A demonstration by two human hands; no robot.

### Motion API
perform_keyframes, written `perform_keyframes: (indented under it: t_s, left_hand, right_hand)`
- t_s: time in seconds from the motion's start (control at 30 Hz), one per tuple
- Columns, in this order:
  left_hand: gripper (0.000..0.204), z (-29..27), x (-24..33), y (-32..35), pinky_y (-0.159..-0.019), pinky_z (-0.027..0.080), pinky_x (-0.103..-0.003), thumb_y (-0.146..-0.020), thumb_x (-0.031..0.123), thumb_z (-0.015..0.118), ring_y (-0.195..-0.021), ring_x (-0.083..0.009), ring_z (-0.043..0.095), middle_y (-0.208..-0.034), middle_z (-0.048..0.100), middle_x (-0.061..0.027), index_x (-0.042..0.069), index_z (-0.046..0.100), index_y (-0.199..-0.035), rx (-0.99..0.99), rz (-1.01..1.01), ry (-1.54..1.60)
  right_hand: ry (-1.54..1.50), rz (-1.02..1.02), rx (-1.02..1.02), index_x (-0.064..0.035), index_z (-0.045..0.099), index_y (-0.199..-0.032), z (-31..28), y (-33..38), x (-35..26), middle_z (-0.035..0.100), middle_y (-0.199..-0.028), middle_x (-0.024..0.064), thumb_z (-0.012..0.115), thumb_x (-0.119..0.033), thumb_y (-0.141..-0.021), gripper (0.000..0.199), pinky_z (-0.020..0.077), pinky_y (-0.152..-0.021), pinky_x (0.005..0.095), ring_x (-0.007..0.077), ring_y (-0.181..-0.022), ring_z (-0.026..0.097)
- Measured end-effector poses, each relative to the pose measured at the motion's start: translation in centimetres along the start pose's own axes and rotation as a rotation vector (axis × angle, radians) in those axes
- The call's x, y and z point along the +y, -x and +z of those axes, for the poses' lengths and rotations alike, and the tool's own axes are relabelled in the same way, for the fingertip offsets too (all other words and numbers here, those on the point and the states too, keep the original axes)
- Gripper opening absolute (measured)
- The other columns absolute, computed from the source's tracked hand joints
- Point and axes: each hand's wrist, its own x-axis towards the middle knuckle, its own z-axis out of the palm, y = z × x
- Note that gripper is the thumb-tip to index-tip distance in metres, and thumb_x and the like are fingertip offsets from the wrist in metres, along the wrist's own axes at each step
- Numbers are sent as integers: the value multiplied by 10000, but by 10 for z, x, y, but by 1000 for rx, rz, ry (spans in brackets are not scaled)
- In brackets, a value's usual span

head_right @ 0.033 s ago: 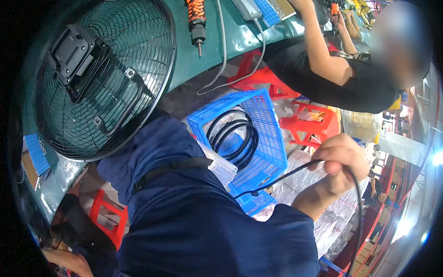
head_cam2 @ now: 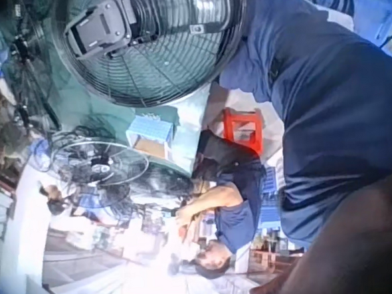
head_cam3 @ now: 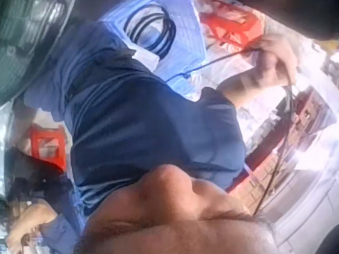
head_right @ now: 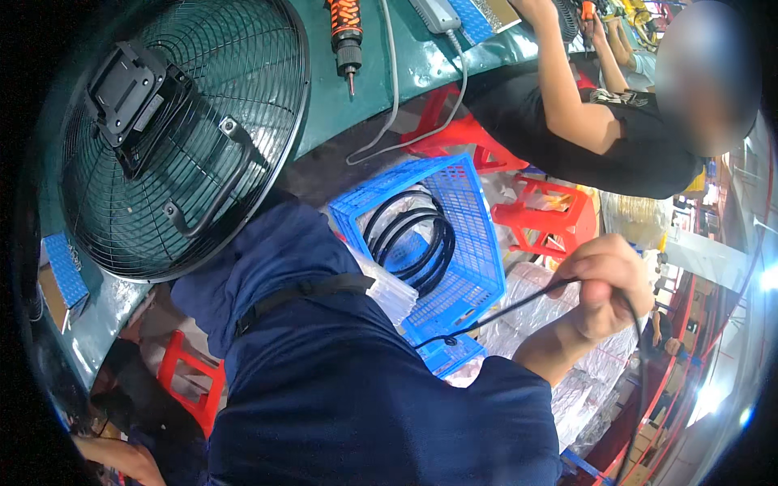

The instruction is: Assemble the outer grill and motor components of industrial fans at a factory workbench.

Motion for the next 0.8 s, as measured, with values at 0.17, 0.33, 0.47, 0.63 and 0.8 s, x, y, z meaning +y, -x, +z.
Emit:
perform_keyframes:
  t_s: [0.17,0.33,0.47,0.63,0.8]
  left_hand:
    - [286,-9,2,6,-658,486,-330,-872,274,585,-751,-200,635,-797,666,-121,5,634,-954,-49,6,-39]
    - [289,-21,16,20,-654,484,-332,-877,281,580,-737,-198,634,-785,666,-118,6,636,-942,-161,27,-118]
    - [292,-51,58,52,-650,482,-333,-881,287,576,-727,-197,632,-776,665,-116,6,639,-932,-367,212,-267]
    - [259,-72,186,64,-732,495,-355,-833,151,593,-828,-258,631,-858,630,-143,7,624,-1047,73,904,63]
    - [511,47,332,-14,-1004,397,-401,-877,196,595,-1197,-357,477,-1323,473,-201,-54,446,-1296,-301,1561,-138]
  right_hand:
    - [-282,97,439,4,574,-881,8,12,-1,529,-591,75,550,-335,-946,346,334,-394,215,119,-422,449]
    - [177,-98,163,15,580,-898,33,6,6,587,-643,119,573,-314,-936,332,381,-456,210,122,-457,503]
    - [-164,12,107,24,568,-919,51,2,-8,590,-646,148,526,-364,-945,392,376,-392,198,111,-435,502]
    - [-557,16,81,-9,537,-906,67,4,-30,574,-667,162,468,-421,-952,420,418,-399,225,154,-479,516]
    - [-611,40,-26,11,556,-897,75,11,-38,599,-698,169,440,-406,-971,440,470,-491,284,204,-576,576]
